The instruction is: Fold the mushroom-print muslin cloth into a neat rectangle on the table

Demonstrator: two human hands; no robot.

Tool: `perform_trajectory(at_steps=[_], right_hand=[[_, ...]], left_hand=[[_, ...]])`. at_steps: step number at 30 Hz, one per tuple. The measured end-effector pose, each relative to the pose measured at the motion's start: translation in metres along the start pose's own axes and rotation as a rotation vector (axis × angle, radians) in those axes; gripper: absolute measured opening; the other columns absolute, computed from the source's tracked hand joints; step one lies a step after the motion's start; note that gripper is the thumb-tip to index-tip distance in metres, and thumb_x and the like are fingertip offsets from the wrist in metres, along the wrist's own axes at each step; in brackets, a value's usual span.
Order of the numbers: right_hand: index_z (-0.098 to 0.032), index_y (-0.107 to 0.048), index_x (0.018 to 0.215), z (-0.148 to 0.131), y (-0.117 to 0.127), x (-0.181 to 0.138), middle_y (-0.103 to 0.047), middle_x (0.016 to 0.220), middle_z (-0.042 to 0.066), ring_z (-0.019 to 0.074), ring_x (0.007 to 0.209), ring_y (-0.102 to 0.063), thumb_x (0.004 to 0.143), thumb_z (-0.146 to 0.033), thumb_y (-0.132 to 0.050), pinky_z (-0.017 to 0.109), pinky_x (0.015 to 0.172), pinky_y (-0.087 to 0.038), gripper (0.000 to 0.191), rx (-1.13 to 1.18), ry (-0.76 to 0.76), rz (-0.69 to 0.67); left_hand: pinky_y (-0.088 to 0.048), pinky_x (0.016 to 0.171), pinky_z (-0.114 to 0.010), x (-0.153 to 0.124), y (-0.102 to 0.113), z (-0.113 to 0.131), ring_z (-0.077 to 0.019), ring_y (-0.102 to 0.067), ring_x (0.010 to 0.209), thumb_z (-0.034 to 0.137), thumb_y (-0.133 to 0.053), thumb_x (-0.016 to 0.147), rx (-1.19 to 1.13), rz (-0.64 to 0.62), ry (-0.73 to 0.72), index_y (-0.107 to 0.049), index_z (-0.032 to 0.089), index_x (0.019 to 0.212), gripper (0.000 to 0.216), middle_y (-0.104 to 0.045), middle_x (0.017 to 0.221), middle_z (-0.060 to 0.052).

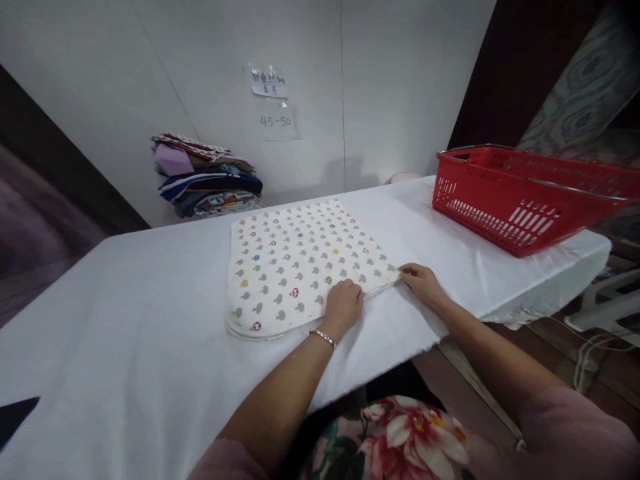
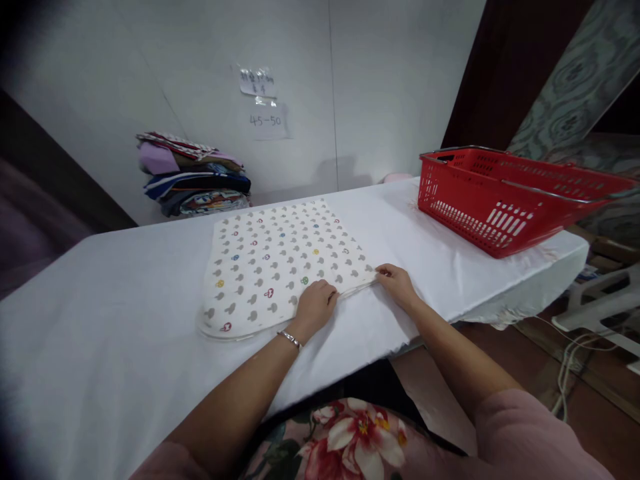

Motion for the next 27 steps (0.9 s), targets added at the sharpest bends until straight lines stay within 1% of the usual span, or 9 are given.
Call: perform_trajectory(at_steps=[2,7,10,15,20,24,27], right_hand=[[-0.018,-0.069,0.084,0.000,0.000,0.000,-0.064,0.067,0.001,0.0170,0.064,-0.056,0.068,-0.036,-0.056,0.028,0.060,-0.042,0.027,-0.008,-0.001,0.000],[-0.018,-0.068,0.085,-0.001,-0.001,0.001,-0.065,0.072,0.001,0.0167,0.065,-0.056,0.068,-0.033,-0.055,0.029,0.063,-0.042,0.027,-0.039,-0.020,-0.003],[-0.018,-0.068,0.087,-0.002,-0.001,0.001,-0.064,0.074,0.001,0.0168,0.066,-0.055,0.068,-0.032,-0.054,0.030,0.065,-0.041,0.027,-0.067,-0.018,-0.004],[-0.019,-0.067,0.088,-0.002,-0.002,0.002,-0.063,0.072,0.001,0.0173,0.067,-0.055,0.068,-0.032,-0.053,0.029,0.062,-0.040,0.028,-0.098,-0.040,-0.036],[-0.018,-0.067,0.089,-0.003,-0.001,0.003,-0.063,0.072,0.001,0.0167,0.066,-0.055,0.067,-0.030,-0.052,0.028,0.062,-0.040,0.029,-0.107,-0.040,-0.025],[-0.018,-0.067,0.088,-0.002,-0.001,0.004,-0.062,0.070,0.000,0.0157,0.065,-0.054,0.067,-0.029,-0.051,0.027,0.062,-0.039,0.029,-0.141,-0.036,-0.032],[-0.018,-0.067,0.088,0.000,-0.002,0.007,-0.061,0.069,-0.001,0.0144,0.063,-0.053,0.067,-0.029,-0.052,0.026,0.059,-0.038,0.028,-0.117,-0.033,-0.040]], left_hand=[[-0.043,0.075,-0.032,0.001,-0.001,0.000,-0.0180,-0.054,0.084,0.024,-0.045,0.091,0.023,-0.010,0.000,-0.061,0.019,0.082,0.019,-0.059,0.088,-0.004],[-0.042,0.075,-0.032,0.003,0.001,0.002,-0.0179,-0.054,0.083,0.022,-0.042,0.093,0.064,-0.005,-0.004,-0.059,0.018,0.084,0.020,-0.059,0.088,-0.004],[-0.042,0.074,-0.033,0.002,0.002,0.006,-0.0187,-0.053,0.084,0.021,-0.040,0.094,0.116,0.018,-0.052,-0.058,0.017,0.086,0.020,-0.058,0.090,-0.006],[-0.041,0.070,-0.034,-0.001,-0.008,0.011,-0.0197,-0.052,0.081,0.016,-0.040,0.092,0.206,-0.036,-0.144,-0.058,0.017,0.082,0.021,-0.057,0.087,-0.006],[-0.041,0.071,-0.034,-0.003,-0.006,0.011,-0.0198,-0.052,0.082,0.018,-0.041,0.093,0.203,-0.036,-0.137,-0.058,0.016,0.084,0.020,-0.057,0.088,-0.006],[-0.041,0.073,-0.034,-0.003,-0.002,0.012,-0.0198,-0.052,0.086,0.028,-0.051,0.090,0.154,-0.059,-0.120,-0.059,0.018,0.087,0.013,-0.057,0.093,-0.006],[-0.041,0.075,-0.033,-0.003,0.000,0.010,-0.0191,-0.053,0.088,0.024,-0.051,0.089,0.132,-0.055,-0.103,-0.058,0.018,0.087,0.010,-0.058,0.093,-0.005]])
Point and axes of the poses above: each hand's wrist, its own x-axis towards the middle knuckle, its own y-axis out of the back of the hand, z = x × y, the point moved 6 cm from there along x, towards the middle knuckle
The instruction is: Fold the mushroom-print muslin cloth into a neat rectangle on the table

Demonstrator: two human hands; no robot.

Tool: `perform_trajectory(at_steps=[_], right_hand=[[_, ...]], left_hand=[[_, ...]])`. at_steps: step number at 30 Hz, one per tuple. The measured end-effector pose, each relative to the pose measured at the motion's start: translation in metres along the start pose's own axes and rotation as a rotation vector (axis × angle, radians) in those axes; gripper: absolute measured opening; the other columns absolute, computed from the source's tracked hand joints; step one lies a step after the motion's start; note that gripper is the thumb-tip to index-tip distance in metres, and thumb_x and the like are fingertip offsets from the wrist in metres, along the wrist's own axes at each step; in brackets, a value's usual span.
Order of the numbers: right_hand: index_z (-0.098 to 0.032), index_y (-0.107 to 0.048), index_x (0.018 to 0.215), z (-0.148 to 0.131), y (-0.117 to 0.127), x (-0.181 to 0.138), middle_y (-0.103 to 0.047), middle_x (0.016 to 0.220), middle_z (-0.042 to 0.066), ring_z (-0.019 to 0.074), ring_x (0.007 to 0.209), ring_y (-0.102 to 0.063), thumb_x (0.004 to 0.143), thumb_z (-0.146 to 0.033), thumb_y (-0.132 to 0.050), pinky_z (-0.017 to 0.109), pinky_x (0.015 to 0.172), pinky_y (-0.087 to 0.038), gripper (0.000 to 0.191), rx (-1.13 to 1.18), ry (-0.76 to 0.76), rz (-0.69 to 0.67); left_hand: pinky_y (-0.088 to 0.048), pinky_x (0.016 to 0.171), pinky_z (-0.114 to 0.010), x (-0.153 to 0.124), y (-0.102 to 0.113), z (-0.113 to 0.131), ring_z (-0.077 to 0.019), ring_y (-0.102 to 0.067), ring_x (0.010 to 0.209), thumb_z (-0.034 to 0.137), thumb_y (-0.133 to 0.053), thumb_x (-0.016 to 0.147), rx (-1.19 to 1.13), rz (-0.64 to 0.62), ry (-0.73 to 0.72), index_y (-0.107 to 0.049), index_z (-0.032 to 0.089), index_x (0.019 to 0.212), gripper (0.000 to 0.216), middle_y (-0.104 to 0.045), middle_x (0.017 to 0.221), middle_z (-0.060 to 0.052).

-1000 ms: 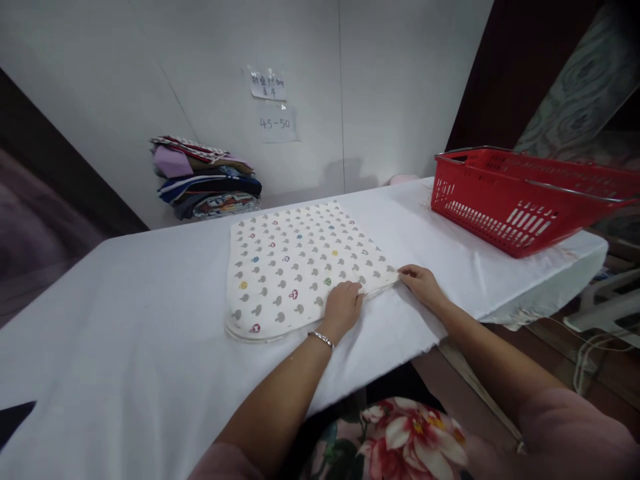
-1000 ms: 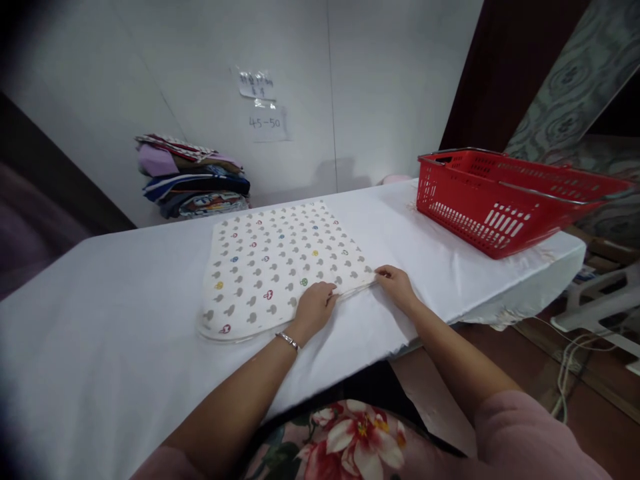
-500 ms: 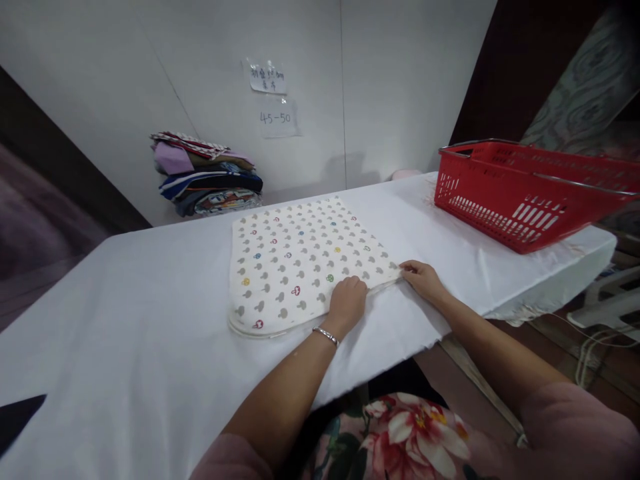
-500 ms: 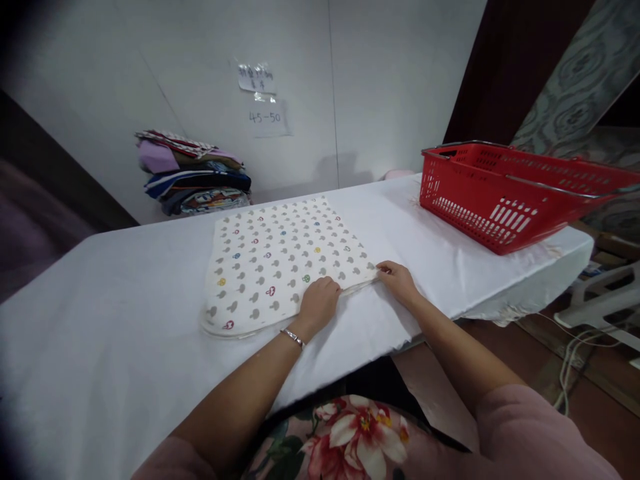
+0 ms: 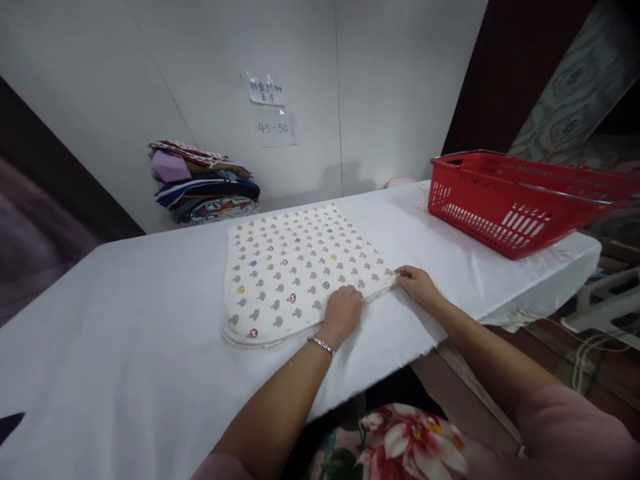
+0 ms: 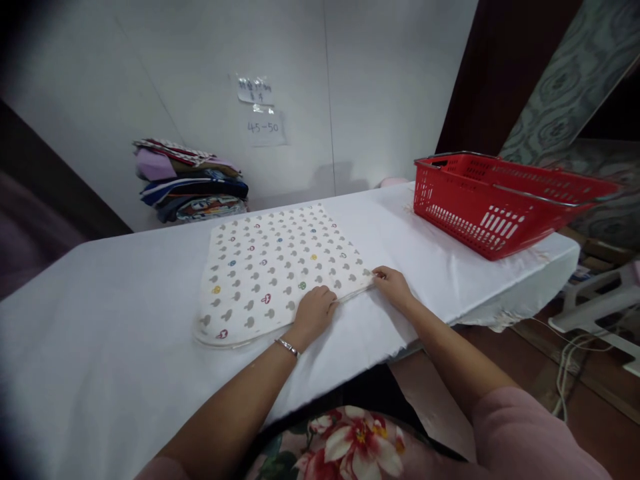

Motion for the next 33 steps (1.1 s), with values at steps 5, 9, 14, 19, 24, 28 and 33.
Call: perform_trajectory(at_steps=[5,9,14,19,24,28,33], right_hand=[[-0.017,-0.065,0.088,0.000,0.000,0.009,-0.057,0.065,-0.003,0.0114,0.056,-0.049,0.066,-0.031,-0.056,0.024,0.053,-0.037,0.028,0.230,-0.020,-0.011],[-0.016,-0.063,0.090,-0.004,-0.003,0.014,-0.055,0.060,-0.004,0.0093,0.050,-0.045,0.063,-0.028,-0.060,0.022,0.048,-0.034,0.030,0.293,-0.101,-0.118],[-0.016,-0.063,0.094,-0.014,0.003,0.016,-0.059,0.062,-0.003,0.0091,0.052,-0.050,0.066,-0.024,-0.062,0.020,0.047,-0.036,0.030,0.224,-0.186,-0.181],[-0.014,-0.062,0.091,-0.012,0.004,0.013,-0.052,0.046,-0.005,0.0095,0.042,-0.046,0.063,-0.016,-0.068,0.021,0.043,-0.035,0.029,0.060,-0.313,-0.267],[-0.016,-0.060,0.076,-0.011,0.003,0.010,-0.056,0.047,-0.003,0.0106,0.040,-0.051,0.065,-0.015,-0.069,0.021,0.042,-0.039,0.015,-0.040,-0.386,-0.351],[-0.016,-0.053,0.058,-0.013,0.000,0.007,-0.057,0.047,-0.001,0.0098,0.038,-0.050,0.071,-0.023,-0.067,0.021,0.041,-0.038,0.020,-0.095,-0.443,-0.431],[-0.017,-0.049,0.057,-0.016,-0.002,0.006,-0.055,0.047,-0.001,0.0089,0.037,-0.048,0.075,-0.030,-0.066,0.021,0.040,-0.038,0.028,-0.109,-0.483,-0.455]], left_hand=[[-0.042,0.076,-0.031,0.002,0.001,-0.003,-0.0173,-0.053,0.087,0.023,-0.045,0.092,-0.042,0.037,0.039,-0.057,0.018,0.088,0.014,-0.058,0.094,-0.005],[-0.042,0.074,-0.032,0.003,-0.001,-0.002,-0.0182,-0.053,0.086,0.022,-0.045,0.092,0.011,0.010,0.032,-0.058,0.017,0.088,0.014,-0.058,0.094,-0.005],[-0.041,0.073,-0.033,0.002,-0.006,-0.001,-0.0193,-0.053,0.085,0.019,-0.043,0.092,0.089,0.036,-0.015,-0.058,0.016,0.088,0.015,-0.057,0.092,-0.006],[-0.041,0.070,-0.033,0.001,-0.010,-0.001,-0.0195,-0.052,0.083,0.017,-0.043,0.091,0.120,0.027,-0.039,-0.058,0.016,0.085,0.016,-0.057,0.089,-0.006],[-0.041,0.071,-0.033,0.002,-0.010,0.000,-0.0202,-0.052,0.085,0.016,-0.045,0.090,0.117,0.025,-0.046,-0.059,0.016,0.088,0.013,-0.056,0.090,-0.007],[-0.041,0.071,-0.033,0.001,-0.008,0.000,-0.0202,-0.050,0.086,0.013,-0.044,0.089,0.118,0.053,-0.058,-0.058,0.016,0.089,0.015,-0.055,0.091,-0.007],[-0.040,0.072,-0.033,-0.003,-0.003,0.004,-0.0197,-0.049,0.089,0.009,-0.045,0.087,0.109,0.074,-0.095,-0.056,0.018,0.091,0.015,-0.055,0.096,-0.006]])
Point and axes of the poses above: each hand's wrist, its own x-axis towards the middle knuckle, its own y-axis out of the back of the hand, z = x × y, the point moved 6 cm from there along x, towards the middle knuckle
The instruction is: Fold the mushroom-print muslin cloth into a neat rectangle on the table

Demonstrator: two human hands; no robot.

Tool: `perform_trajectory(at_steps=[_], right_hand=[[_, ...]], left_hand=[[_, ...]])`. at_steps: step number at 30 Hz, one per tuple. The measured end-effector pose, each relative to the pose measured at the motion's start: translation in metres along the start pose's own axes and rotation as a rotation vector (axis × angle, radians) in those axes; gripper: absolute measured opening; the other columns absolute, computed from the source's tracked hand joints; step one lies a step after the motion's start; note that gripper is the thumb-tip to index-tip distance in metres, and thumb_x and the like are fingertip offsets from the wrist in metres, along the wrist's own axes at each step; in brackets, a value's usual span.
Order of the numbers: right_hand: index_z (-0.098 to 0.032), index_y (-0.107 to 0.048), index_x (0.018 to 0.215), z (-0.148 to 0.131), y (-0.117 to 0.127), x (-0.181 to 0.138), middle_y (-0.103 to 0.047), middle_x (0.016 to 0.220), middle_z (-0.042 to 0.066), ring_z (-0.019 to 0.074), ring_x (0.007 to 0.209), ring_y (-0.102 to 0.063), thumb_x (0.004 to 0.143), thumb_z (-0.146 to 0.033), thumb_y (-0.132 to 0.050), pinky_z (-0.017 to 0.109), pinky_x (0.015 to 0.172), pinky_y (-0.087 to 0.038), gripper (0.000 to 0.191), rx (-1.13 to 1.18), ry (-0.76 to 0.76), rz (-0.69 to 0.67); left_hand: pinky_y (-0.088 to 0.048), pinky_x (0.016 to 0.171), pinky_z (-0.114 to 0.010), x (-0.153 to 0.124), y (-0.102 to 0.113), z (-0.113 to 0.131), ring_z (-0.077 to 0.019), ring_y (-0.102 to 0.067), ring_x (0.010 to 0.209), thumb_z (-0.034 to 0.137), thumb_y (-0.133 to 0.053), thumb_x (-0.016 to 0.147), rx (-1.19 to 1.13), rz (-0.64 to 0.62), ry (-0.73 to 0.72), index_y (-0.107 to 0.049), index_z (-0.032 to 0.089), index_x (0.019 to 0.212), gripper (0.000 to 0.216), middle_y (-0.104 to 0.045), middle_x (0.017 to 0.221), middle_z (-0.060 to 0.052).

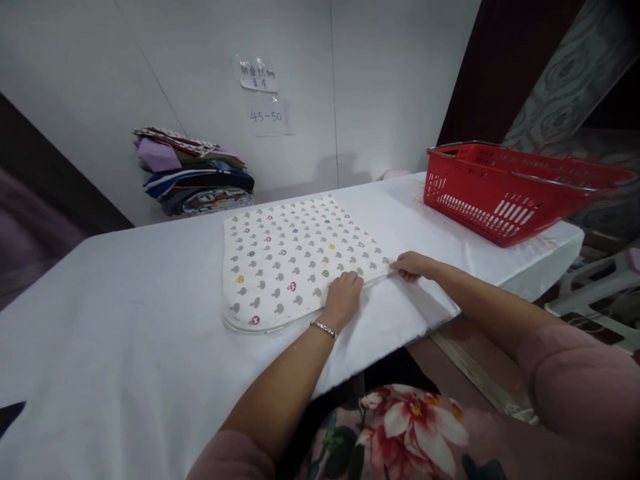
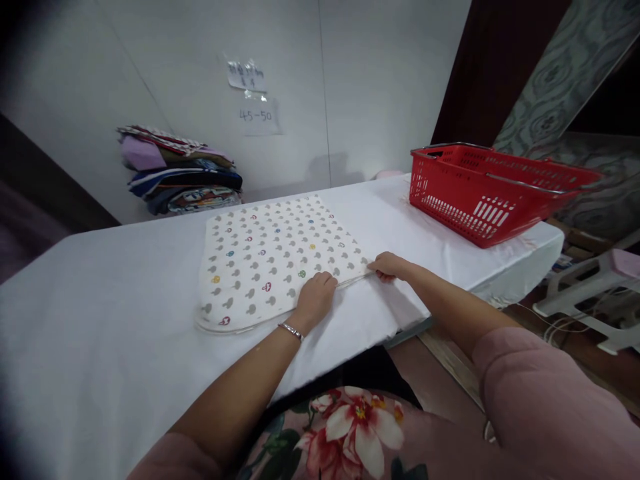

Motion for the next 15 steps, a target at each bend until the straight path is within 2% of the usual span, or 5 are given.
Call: perform_trajectory(at_steps=[3,8,11,15], right_hand=[[-0.018,-0.048,0.058,-0.0013,0.0009,0.0017,-0.052,0.046,-0.003,0.0076,0.038,-0.046,0.072,-0.028,-0.069,0.020,0.040,-0.035,0.027,0.026,0.016,0.022],[-0.018,-0.049,0.061,-0.0013,0.0034,0.0045,-0.055,0.048,-0.002,0.0107,0.047,-0.054,0.069,-0.029,-0.070,0.019,0.042,-0.038,0.025,0.119,0.039,0.050],[-0.018,-0.050,0.065,-0.0004,0.0030,0.0047,-0.059,0.052,0.000,0.0119,0.048,-0.056,0.071,-0.030,-0.068,0.020,0.043,-0.040,0.022,0.184,0.051,0.052],[-0.019,-0.051,0.073,0.0016,0.0024,0.0054,-0.057,0.050,-0.003,0.0101,0.044,-0.052,0.072,-0.027,-0.066,0.020,0.042,-0.040,0.017,0.238,0.092,0.096]], left_hand=[[-0.040,0.076,-0.034,-0.0011,0.0030,0.0035,-0.0202,-0.049,0.093,0.017,-0.050,0.088,-0.039,-0.018,-0.038,-0.054,0.019,0.093,0.007,-0.056,0.099,-0.005],[-0.040,0.076,-0.035,-0.0018,0.0056,0.0016,-0.0210,-0.051,0.093,0.026,-0.056,0.086,-0.029,-0.054,-0.005,-0.054,0.019,0.096,0.012,-0.057,0.101,-0.005],[-0.040,0.075,-0.034,-0.0017,0.0046,0.0002,-0.0208,-0.052,0.091,0.021,-0.050,0.088,-0.010,-0.059,0.015,-0.054,0.019,0.096,0.009,-0.059,0.098,-0.006],[-0.040,0.074,-0.034,0.0003,0.0013,-0.0047,-0.0201,-0.053,0.088,0.012,-0.041,0.090,-0.016,-0.058,0.061,-0.054,0.017,0.100,0.018,-0.060,0.095,-0.006]])
Point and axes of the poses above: each hand's wrist, its own x-axis towards the middle knuckle, its own y-axis out of the back of the hand, z = x × y, the point moved 6 cm from there along x, towards the middle knuckle
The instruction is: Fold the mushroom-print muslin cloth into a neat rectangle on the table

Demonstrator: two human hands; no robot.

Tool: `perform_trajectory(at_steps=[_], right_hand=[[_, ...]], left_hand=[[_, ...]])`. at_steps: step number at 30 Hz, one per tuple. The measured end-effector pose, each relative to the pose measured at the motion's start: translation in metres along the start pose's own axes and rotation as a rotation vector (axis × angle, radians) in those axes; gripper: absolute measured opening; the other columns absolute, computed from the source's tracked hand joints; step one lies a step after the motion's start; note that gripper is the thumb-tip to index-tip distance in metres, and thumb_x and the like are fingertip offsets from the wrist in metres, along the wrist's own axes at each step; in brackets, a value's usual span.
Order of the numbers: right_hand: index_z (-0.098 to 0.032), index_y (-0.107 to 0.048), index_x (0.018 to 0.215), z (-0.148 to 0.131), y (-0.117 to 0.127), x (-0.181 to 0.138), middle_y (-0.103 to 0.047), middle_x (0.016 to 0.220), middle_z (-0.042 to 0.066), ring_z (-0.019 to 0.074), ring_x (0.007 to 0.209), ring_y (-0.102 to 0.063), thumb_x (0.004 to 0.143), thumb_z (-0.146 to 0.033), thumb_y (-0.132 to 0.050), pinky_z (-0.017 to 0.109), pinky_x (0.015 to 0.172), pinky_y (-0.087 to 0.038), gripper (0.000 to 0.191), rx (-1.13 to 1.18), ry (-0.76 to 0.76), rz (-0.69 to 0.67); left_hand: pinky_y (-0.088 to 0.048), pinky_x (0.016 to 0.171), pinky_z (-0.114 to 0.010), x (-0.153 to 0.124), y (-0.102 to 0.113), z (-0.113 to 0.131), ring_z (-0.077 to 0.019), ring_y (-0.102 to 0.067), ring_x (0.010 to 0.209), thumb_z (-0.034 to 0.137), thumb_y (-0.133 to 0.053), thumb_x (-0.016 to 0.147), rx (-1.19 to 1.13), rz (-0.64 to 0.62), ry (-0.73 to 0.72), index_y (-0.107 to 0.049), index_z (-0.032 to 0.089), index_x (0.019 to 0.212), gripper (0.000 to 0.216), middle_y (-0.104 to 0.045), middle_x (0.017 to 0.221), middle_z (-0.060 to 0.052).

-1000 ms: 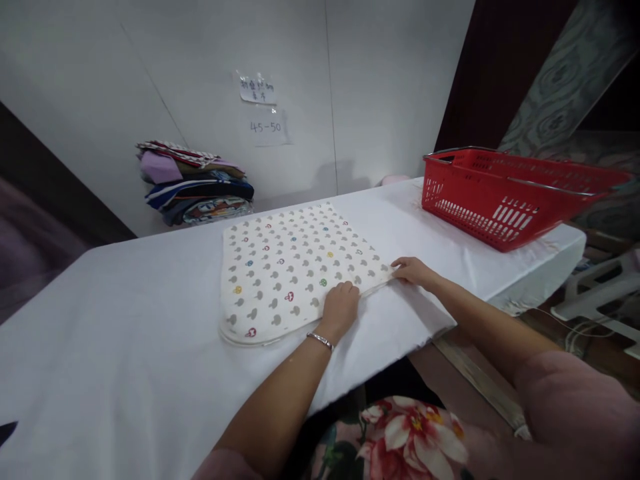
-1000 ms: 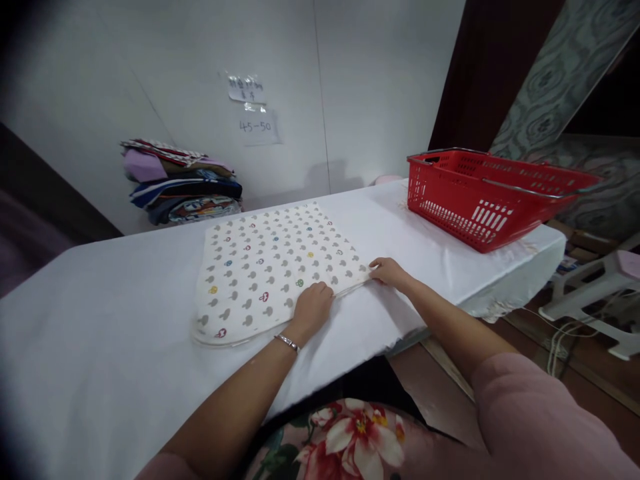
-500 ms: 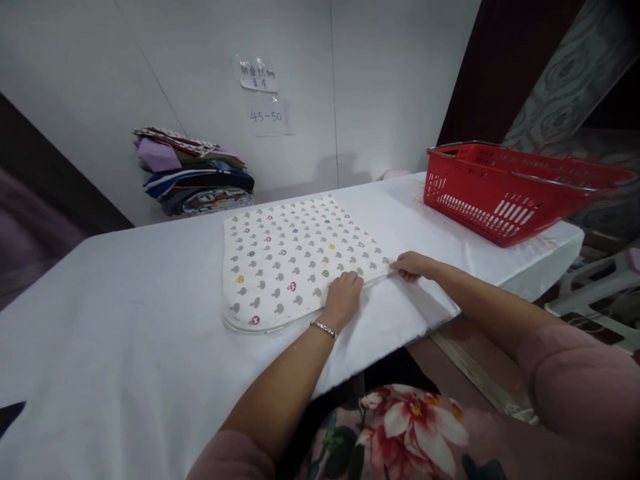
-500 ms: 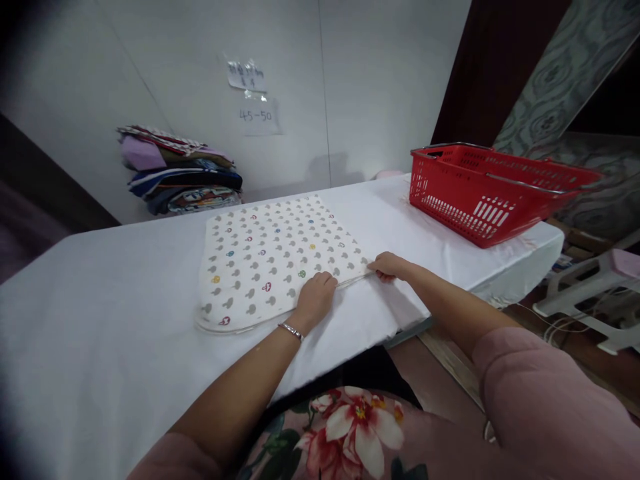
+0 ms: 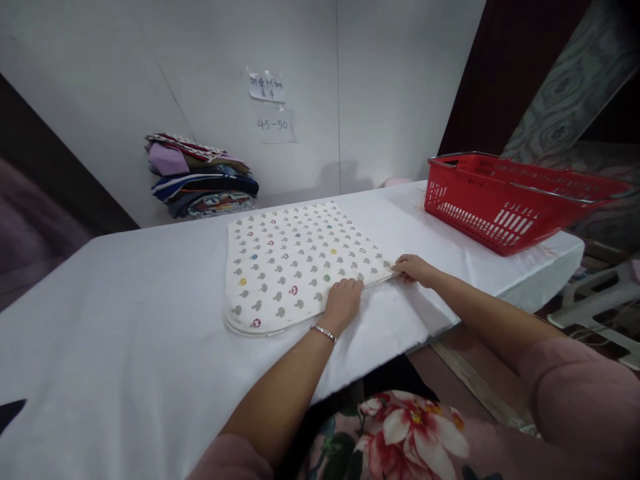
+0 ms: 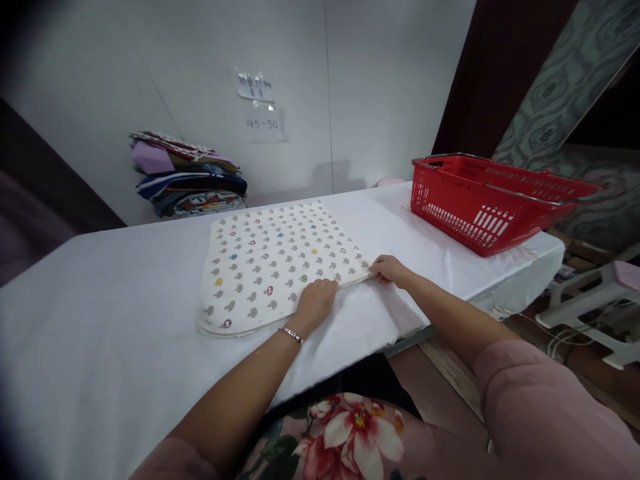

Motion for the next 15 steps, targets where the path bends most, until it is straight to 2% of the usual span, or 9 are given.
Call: perform_trajectory(at_steps=[3,7,15], right_hand=[[-0.020,-0.051,0.080,0.0017,-0.0004,-0.0005,-0.055,0.048,-0.004,0.0094,0.041,-0.049,0.073,-0.025,-0.064,0.019,0.040,-0.038,0.016,0.020,0.040,0.033],[-0.020,-0.051,0.086,0.0010,0.0002,-0.0041,-0.055,0.049,-0.006,0.0079,0.039,-0.046,0.074,-0.025,-0.063,0.018,0.039,-0.035,0.018,0.046,0.095,0.048],[-0.021,-0.051,0.089,0.0005,0.0002,-0.0084,-0.052,0.047,-0.008,0.0075,0.036,-0.043,0.075,-0.028,-0.063,0.017,0.036,-0.031,0.020,0.105,0.183,0.005]], left_hand=[[-0.041,0.074,-0.033,0.0019,-0.0010,-0.0045,-0.0197,-0.054,0.088,0.010,-0.039,0.090,-0.026,0.005,0.030,-0.053,0.018,0.103,0.021,-0.059,0.096,-0.007],[-0.041,0.074,-0.031,0.0022,-0.0009,-0.0038,-0.0189,-0.053,0.088,0.004,-0.040,0.085,-0.006,0.025,-0.005,-0.054,0.018,0.098,0.023,-0.057,0.100,-0.007],[-0.041,0.075,-0.032,-0.0002,-0.0030,0.0036,-0.0192,-0.050,0.095,0.005,-0.042,0.085,0.063,0.015,-0.084,-0.059,0.020,0.090,0.023,-0.050,0.127,-0.004]])
Point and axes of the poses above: each hand's wrist, its own x-axis towards the middle knuckle, its own y-axis out of the back of the hand, z = x × y, the point moved 6 cm from there along x, towards the middle knuckle
